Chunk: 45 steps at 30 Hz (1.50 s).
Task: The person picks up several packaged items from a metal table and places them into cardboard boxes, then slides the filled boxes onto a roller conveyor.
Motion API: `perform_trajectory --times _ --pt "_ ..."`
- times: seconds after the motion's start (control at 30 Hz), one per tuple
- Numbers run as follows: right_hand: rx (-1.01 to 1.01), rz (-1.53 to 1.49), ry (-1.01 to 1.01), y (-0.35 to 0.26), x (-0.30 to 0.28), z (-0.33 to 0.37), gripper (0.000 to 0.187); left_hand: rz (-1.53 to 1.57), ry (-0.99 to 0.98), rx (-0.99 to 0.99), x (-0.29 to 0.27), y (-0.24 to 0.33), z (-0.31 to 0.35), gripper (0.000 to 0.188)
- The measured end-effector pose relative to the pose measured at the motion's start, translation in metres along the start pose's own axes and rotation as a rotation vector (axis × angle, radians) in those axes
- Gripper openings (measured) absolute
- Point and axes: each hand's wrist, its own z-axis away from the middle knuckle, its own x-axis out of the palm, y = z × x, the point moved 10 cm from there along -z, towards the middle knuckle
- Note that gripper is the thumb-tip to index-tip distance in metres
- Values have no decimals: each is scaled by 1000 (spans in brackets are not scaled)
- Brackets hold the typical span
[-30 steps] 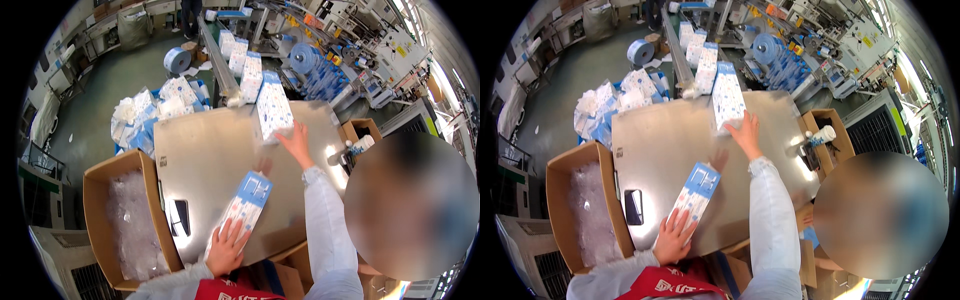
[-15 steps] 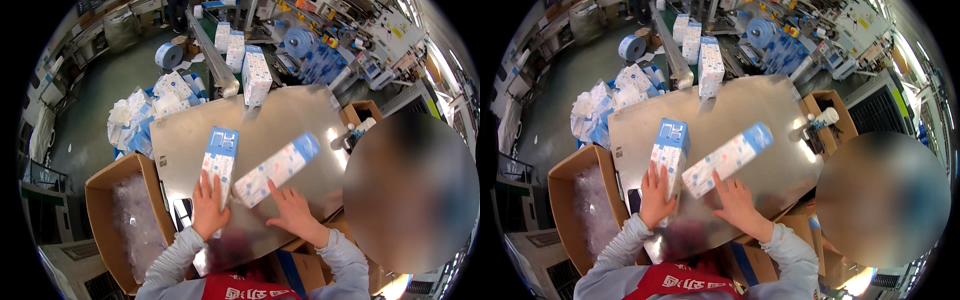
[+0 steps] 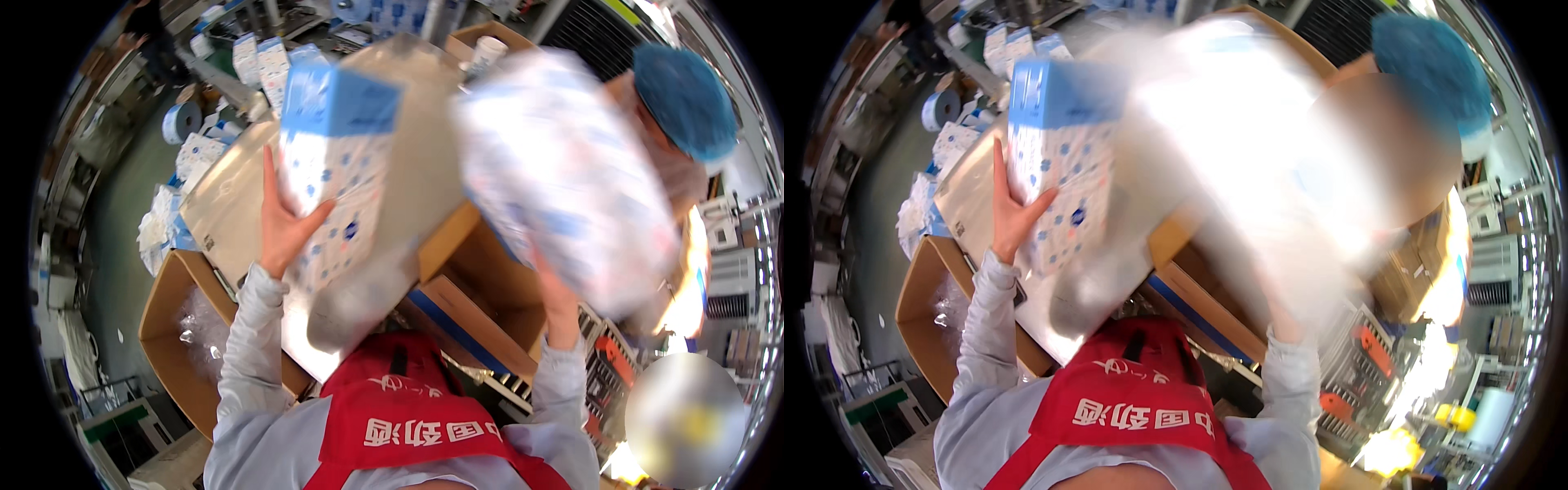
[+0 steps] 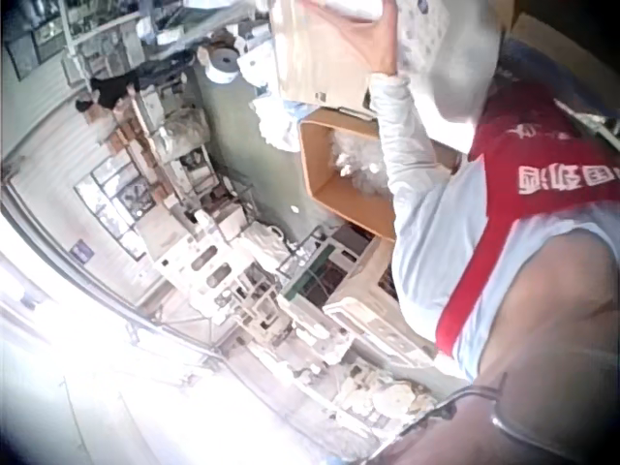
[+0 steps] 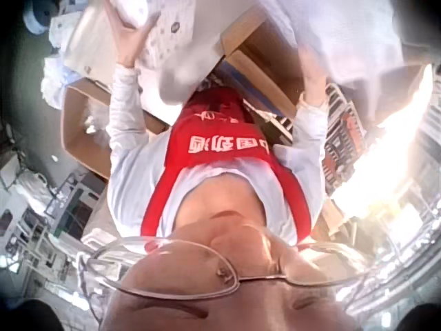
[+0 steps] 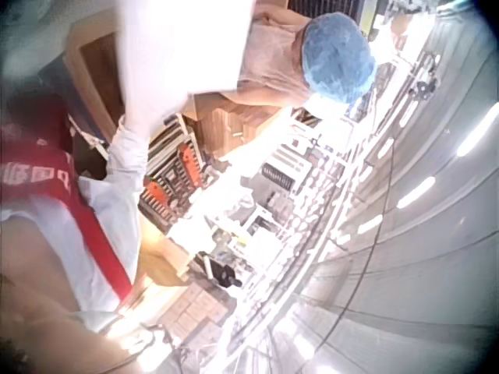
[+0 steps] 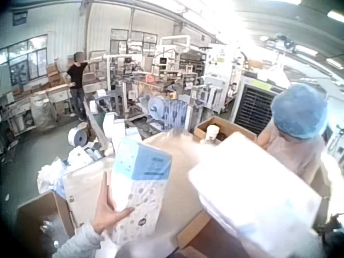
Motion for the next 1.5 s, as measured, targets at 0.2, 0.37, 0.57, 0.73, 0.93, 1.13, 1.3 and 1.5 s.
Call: perform_trajectory --times 0.2,0.37,0.57,0.73,0.93,1.13,1.3,1.5 --pt "203 373 862 14 -227 183 60 174 -597 492 238 136 19 99" --pt "556 125 1149 -2 -289 302 63 79 -1408 478 357 51 157 76" --pt "302 -2 173 27 -93 298 66 -470 -1739 463 337 -105 364 70" --pt "296 319 -285 111 80 299 73 -610 -1516 399 366 -155 429 64" --pt "628 -91 -616 150 201 367 116 -357 -900 45 286 -33 157 34" --pt "662 108 -870 158 219 355 120 -710 186 -286 49 -171 -103 66" --pt "497 404 -945 110 218 320 119 -751 -76 -460 46 -242 -142 35" --pt "198 497 -1454 140 304 405 97 -701 50 102 57 -187 -89 16"
